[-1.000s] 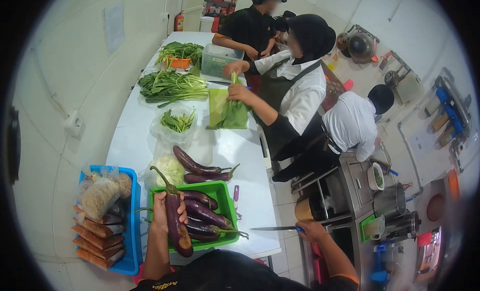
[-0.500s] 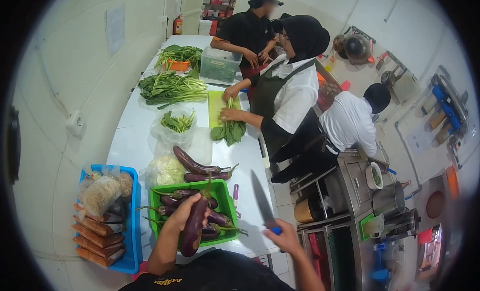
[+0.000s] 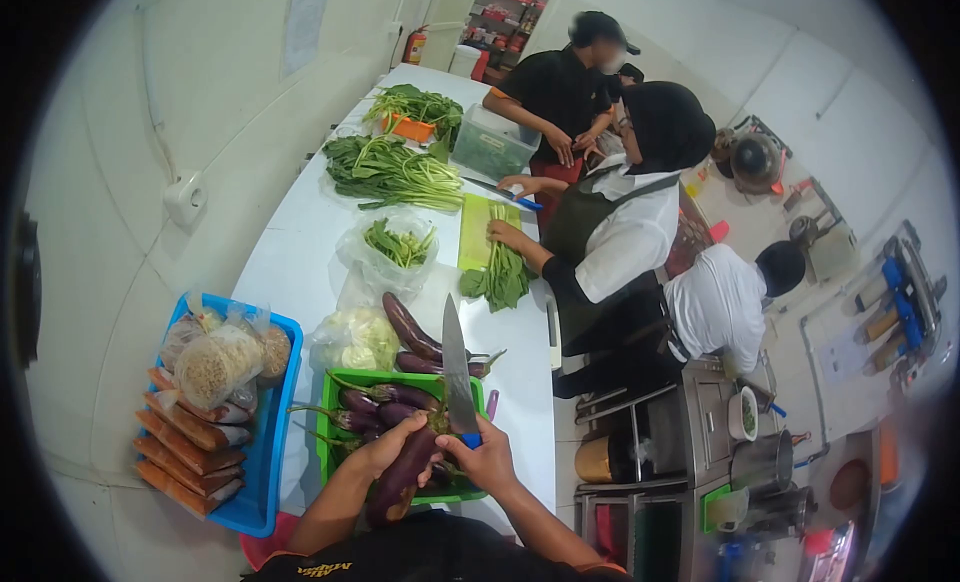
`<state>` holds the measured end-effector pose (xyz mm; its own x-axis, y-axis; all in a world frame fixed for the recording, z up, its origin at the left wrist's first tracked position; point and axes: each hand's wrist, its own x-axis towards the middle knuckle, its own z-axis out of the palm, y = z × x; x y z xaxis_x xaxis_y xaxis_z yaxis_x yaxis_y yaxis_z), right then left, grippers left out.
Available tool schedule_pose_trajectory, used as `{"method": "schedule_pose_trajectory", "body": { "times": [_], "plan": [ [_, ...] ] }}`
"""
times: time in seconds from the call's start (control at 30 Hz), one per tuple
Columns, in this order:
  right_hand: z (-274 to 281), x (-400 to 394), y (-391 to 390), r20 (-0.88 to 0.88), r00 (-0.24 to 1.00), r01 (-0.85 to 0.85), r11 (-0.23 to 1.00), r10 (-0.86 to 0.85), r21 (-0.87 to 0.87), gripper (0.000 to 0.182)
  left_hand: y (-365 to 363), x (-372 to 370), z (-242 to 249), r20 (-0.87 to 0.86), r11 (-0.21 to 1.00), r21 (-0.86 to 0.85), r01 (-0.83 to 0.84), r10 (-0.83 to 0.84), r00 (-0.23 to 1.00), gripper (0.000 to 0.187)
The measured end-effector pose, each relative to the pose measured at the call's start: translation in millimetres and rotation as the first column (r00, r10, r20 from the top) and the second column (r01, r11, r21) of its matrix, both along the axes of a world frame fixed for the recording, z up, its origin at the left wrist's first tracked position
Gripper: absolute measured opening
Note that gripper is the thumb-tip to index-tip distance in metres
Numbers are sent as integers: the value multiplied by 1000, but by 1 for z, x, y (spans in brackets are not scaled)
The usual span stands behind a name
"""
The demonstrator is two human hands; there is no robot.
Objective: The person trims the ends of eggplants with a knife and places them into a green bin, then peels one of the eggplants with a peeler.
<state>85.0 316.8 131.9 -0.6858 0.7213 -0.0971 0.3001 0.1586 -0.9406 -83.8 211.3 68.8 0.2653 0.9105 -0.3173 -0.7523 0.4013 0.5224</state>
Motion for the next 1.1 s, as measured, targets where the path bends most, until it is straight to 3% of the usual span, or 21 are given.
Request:
{"method": "schedule_pose_trajectory", "body": {
  "times": [0.03,0.17,0.33,0.53,0.63,0.83,1.1],
  "plan": [
    [0,0,1,77,997,6,1000,-5,-7,43,0,0,-2,-8,1000,3,-13,13,1000,51],
    [-8,0,4,63,997,41,998,-38,-57,39,-1,-1,6,-68,998,2,-56,56,996,39],
    [-12,7,9,94,996,27,968,-4,-249,32,0,1,6,-106,1000,2,-23,24,994,40],
    [-10,9,2,-38,999,-39,938,27,-344,29,0,0,9,-100,1000,20,3,-1,995,37],
    [-12,11,2,-125,992,-72,856,8,-512,28,-1,2,7,-107,1000,14,6,-5,994,38],
    [-13,12,6,-145,987,-41,754,-73,-656,28,-2,2,6,-71,997,58,55,-51,996,42],
    [-6,17,12,-191,979,-107,606,-76,-789,47,-2,2,3,-68,993,92,76,-70,995,42]
  ]
}}
